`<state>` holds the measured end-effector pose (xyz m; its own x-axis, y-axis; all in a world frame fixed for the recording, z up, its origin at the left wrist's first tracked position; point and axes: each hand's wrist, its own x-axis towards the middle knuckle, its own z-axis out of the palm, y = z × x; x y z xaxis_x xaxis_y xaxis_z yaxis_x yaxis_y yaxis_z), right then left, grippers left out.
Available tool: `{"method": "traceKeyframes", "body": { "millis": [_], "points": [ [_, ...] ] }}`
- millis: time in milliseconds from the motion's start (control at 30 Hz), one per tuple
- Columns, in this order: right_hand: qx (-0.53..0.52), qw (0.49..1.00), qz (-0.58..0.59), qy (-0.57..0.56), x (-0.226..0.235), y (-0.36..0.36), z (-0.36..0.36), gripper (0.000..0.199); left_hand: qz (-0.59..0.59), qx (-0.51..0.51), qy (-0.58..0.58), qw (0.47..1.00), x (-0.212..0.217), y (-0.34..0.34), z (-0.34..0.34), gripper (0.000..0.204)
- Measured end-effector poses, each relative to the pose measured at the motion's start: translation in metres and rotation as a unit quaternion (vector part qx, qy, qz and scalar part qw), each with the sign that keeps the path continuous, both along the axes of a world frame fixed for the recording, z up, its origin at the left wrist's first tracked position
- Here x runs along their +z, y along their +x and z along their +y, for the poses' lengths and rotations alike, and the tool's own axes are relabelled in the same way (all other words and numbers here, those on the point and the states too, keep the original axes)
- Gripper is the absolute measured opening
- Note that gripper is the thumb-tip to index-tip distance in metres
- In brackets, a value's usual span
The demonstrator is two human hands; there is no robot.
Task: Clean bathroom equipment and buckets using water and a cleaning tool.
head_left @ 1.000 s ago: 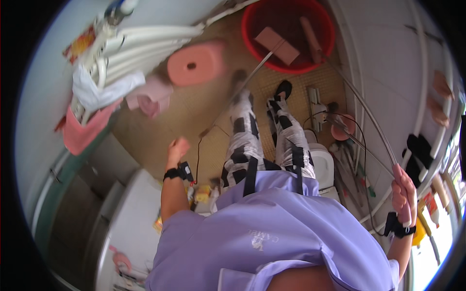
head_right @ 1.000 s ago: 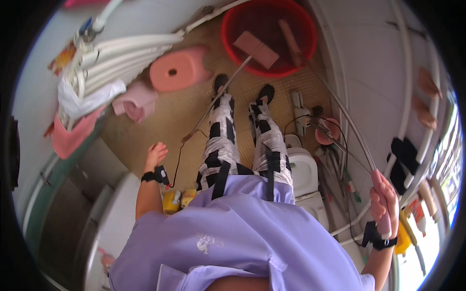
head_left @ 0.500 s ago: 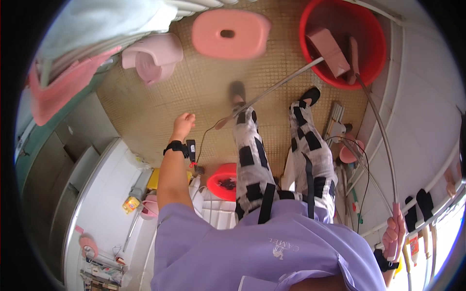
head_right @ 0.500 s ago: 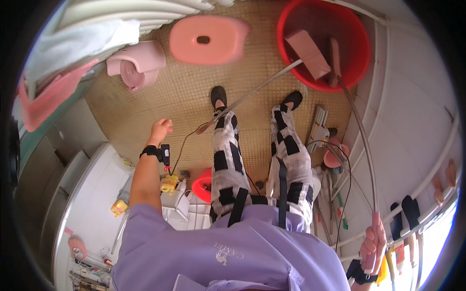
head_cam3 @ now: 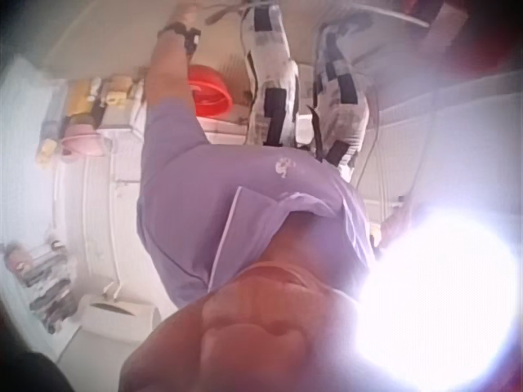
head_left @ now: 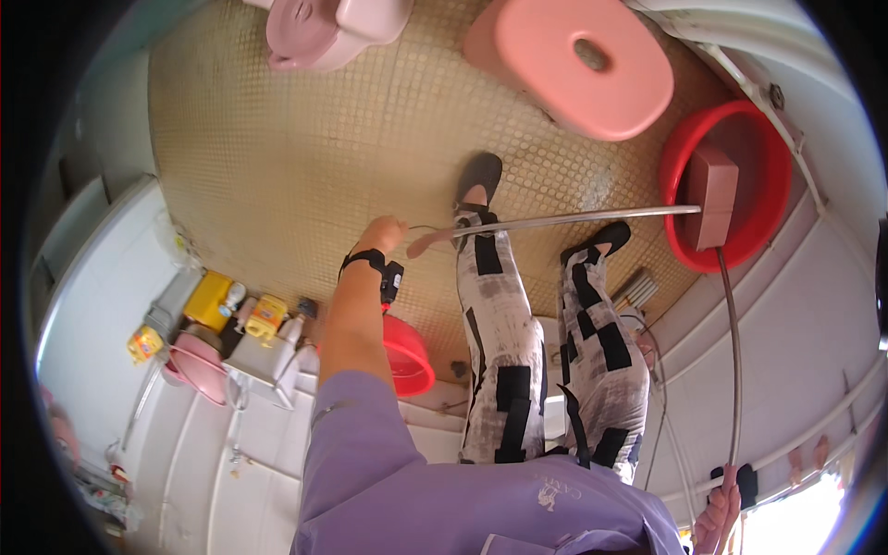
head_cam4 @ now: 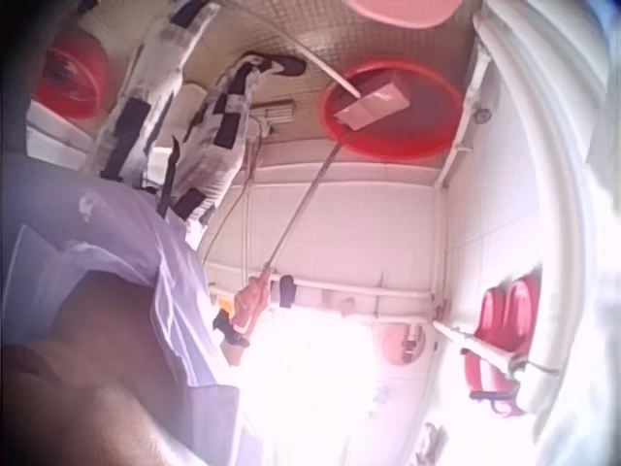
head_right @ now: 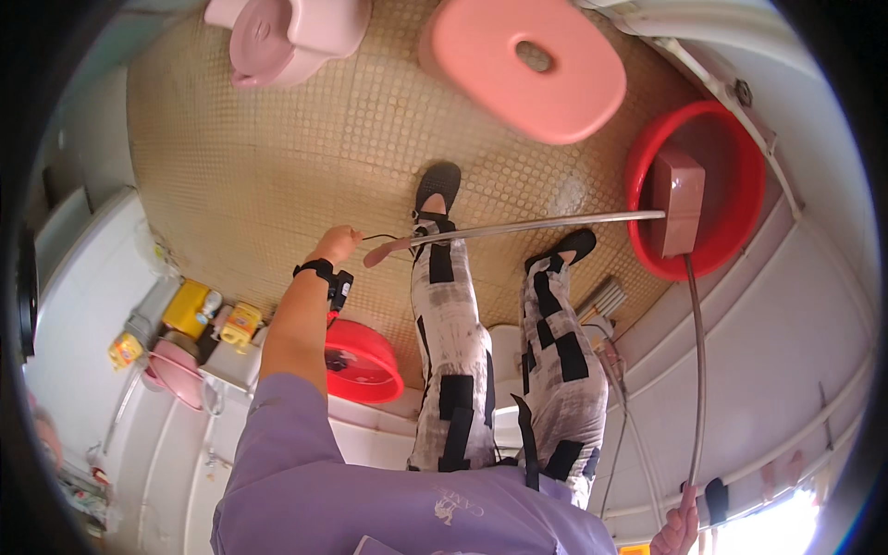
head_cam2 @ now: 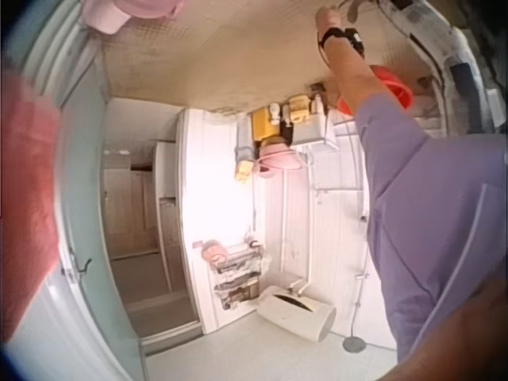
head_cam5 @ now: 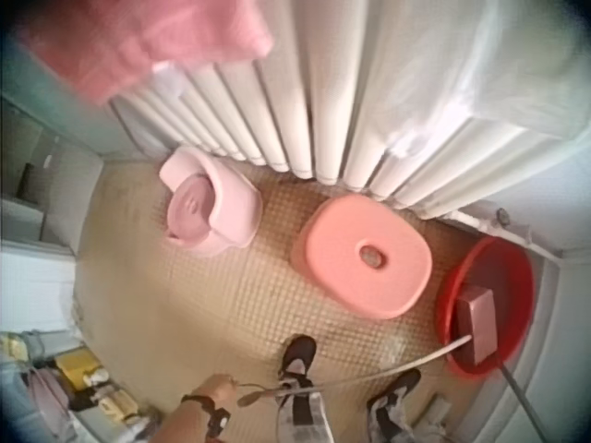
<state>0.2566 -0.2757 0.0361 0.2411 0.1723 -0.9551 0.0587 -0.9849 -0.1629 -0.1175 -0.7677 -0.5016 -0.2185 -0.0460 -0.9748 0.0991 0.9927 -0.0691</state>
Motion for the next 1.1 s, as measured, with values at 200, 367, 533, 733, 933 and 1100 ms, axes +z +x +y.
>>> {"method": "traceKeyframes", "body": {
  "millis": [200,367,533,733,933,1100],
  "points": [
    [0.186,0.971,-0.147,0.016,-0.016,-0.018,-0.009,0.037,0.033,0.113,0.003,0.993,-0.029,0.083,-0.032,0.059],
    [0.032,0.999,0.023,0.004,-0.001,0.008,0.003,0.047,-0.07,0.273,0.006,0.959,0.037,0.056,0.004,0.051],
    [0.001,1.0,-0.016,0.015,0.009,-0.005,-0.003,0.044,0.13,0.239,0.205,0.94,0.117,0.042,0.021,0.036],
    [0.016,0.996,0.078,-0.046,0.015,0.039,0.035,0.038,0.116,0.363,0.144,0.913,0.161,0.053,0.045,0.022],
    [-0.051,0.996,0.075,0.008,0.08,0.062,0.062,0.034,0.149,0.339,0.172,0.913,0.188,0.023,0.03,0.031],
    [-0.014,0.998,0.053,-0.009,0.131,0.108,0.072,0.036,0.097,0.284,0.174,0.938,0.282,-0.014,0.059,0.039]
  ]
}}
